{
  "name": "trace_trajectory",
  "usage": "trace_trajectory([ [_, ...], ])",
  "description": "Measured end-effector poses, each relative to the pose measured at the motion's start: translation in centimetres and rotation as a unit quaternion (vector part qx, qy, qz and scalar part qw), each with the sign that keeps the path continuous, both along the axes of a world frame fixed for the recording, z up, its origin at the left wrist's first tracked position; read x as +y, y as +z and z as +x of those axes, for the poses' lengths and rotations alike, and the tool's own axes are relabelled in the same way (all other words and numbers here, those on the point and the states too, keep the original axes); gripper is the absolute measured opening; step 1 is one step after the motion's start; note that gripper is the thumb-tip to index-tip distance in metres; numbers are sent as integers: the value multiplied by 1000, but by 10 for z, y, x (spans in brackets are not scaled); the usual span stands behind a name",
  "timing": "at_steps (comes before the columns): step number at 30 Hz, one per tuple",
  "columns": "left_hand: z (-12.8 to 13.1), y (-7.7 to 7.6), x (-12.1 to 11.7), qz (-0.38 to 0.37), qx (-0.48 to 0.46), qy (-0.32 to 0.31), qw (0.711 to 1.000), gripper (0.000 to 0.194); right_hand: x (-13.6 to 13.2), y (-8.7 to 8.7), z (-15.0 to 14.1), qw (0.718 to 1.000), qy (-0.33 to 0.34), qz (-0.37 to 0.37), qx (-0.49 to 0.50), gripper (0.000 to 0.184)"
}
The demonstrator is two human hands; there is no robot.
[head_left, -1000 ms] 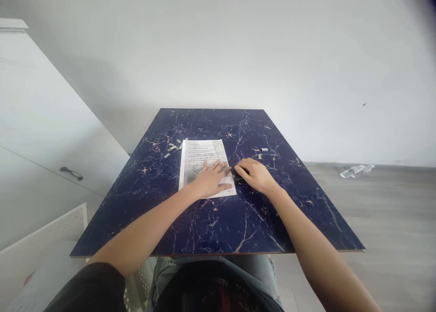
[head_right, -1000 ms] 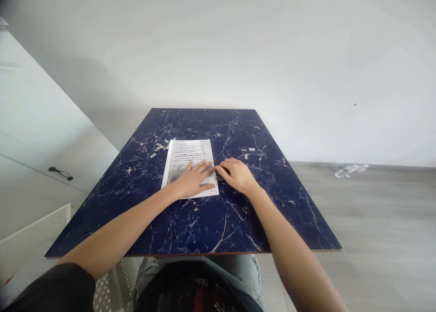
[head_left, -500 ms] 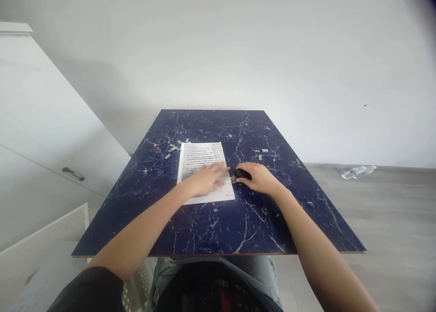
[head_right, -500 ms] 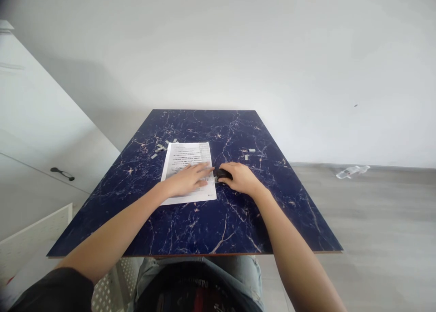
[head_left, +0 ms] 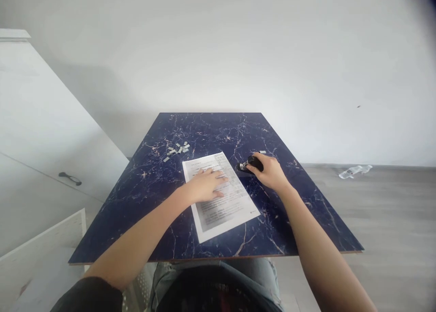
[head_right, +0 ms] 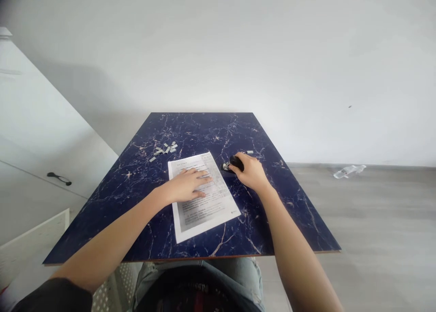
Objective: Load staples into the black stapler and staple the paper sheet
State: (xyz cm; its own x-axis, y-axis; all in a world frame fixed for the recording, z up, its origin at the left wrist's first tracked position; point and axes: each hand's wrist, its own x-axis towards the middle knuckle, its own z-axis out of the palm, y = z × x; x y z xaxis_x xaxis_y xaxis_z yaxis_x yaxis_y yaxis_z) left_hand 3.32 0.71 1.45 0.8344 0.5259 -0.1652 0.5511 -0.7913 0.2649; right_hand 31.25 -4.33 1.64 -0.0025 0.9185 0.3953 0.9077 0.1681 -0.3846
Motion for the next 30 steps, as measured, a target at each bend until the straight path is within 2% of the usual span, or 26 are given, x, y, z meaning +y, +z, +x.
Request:
trace_trajectory([
  [4, 5, -4, -2, -25, 9, 21, 999, 74, 2, -4, -2, 1000, -9, -4, -5, 22],
  [9, 6, -2, -6, -47, 30, -43, 998, 77, 3, -4, 0, 1000, -23, 10, 16, 24],
  [13, 20, -1, -31, -50, 37, -92, 994, 78, 4, -1, 5, 997, -40, 28, 55, 26],
  [18, 60, -9, -70, -40, 19, -125, 991, 81, 4, 23, 4, 998, -44, 37, 39, 27],
  [22, 93, -16, -86, -44, 21, -161, 986, 82, 13, 50, -13, 1000, 7, 1, 30, 27],
  [24, 108, -18, -90, -28, 0, -173, 985, 82, 25, 56, -27, 999, 35, -30, 28, 25],
  [26, 121, -22, -93, -8, -26, -177, 984, 82, 39, 52, -42, 996, 63, -62, 15, 21],
  [30, 141, -31, -95, -6, -42, -197, 980, 81, 62, 30, -70, 987, 113, -116, 0, 17],
])
